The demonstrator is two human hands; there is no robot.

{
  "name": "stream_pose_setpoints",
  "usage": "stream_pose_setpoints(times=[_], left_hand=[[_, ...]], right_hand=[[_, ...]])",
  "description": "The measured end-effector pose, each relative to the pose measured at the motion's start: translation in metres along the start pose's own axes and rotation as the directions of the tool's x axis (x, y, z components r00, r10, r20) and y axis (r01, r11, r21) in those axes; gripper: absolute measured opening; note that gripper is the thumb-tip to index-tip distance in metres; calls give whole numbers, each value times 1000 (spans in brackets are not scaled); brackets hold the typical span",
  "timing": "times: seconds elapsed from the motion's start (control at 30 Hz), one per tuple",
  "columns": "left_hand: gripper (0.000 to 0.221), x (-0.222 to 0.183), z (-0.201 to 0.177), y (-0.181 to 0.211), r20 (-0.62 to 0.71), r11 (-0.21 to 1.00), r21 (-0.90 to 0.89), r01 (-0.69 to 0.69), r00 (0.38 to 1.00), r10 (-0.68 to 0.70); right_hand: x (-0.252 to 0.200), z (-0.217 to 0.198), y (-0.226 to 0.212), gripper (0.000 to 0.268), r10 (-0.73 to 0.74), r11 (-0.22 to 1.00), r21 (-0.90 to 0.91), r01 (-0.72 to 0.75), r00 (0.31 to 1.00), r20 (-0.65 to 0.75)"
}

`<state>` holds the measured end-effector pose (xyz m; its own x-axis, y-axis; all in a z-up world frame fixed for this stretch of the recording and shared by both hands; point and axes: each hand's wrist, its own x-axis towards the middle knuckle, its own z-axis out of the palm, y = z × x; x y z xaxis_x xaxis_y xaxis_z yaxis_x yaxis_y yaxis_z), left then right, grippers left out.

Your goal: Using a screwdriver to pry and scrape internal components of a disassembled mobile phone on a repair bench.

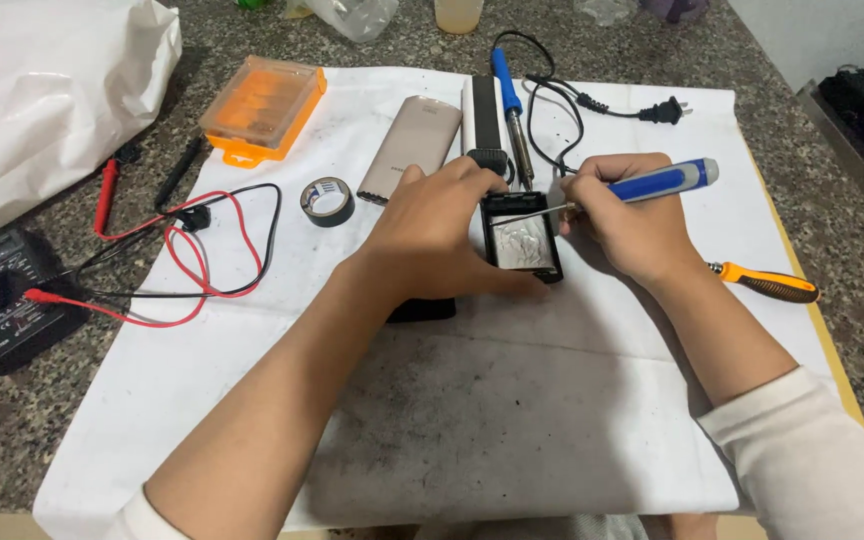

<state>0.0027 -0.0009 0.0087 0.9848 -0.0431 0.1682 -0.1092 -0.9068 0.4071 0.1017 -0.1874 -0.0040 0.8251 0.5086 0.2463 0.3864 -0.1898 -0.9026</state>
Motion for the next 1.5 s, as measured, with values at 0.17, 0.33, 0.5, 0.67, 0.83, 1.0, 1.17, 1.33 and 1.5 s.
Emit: stream_pose_setpoints(times=[0.17,0.33,0.5,0.67,0.83,1.0,1.17,1.33,1.5], left_hand=[[92,0,-3,4,31,999,-9,32,999,-32],[92,1,-1,3,2,1000,16,4,1000,-4],[93,0,-4,4,14,999,-27,19,1000,-19],[92,3,-3,4,25,1000,5,31,999,-31],[94,1,-6,7,45,998,-23,64,997,-63],[88,1,-8,6,41,999,-20,35,999,-34],[89,1,-8,8,47,999,-18,51,998,-50],[90,2,-6,5,29,999,-28,34,999,-34],[93,-2,-9,6,-2,993,-117,17,1000,-17]], right_hand=[[1,-1,1,37,-12,1000,-28,12,1000,2],[1,0,1,37,-12,999,-29,12,1000,1],[0,-1,-1,38,7,1000,-4,-7,1000,8],[2,-1,1,36,15,1000,-23,-15,1000,0],[-1,1,-5,35,50,999,-9,-50,999,-15],[0,0,-4,37,32,999,-11,-32,999,2],[0,0,-2,35,43,999,-10,-43,999,3],[1,-2,-1,35,35,999,-38,-34,999,9],[2,0,-1,27,36,999,-12,-36,999,-15]])
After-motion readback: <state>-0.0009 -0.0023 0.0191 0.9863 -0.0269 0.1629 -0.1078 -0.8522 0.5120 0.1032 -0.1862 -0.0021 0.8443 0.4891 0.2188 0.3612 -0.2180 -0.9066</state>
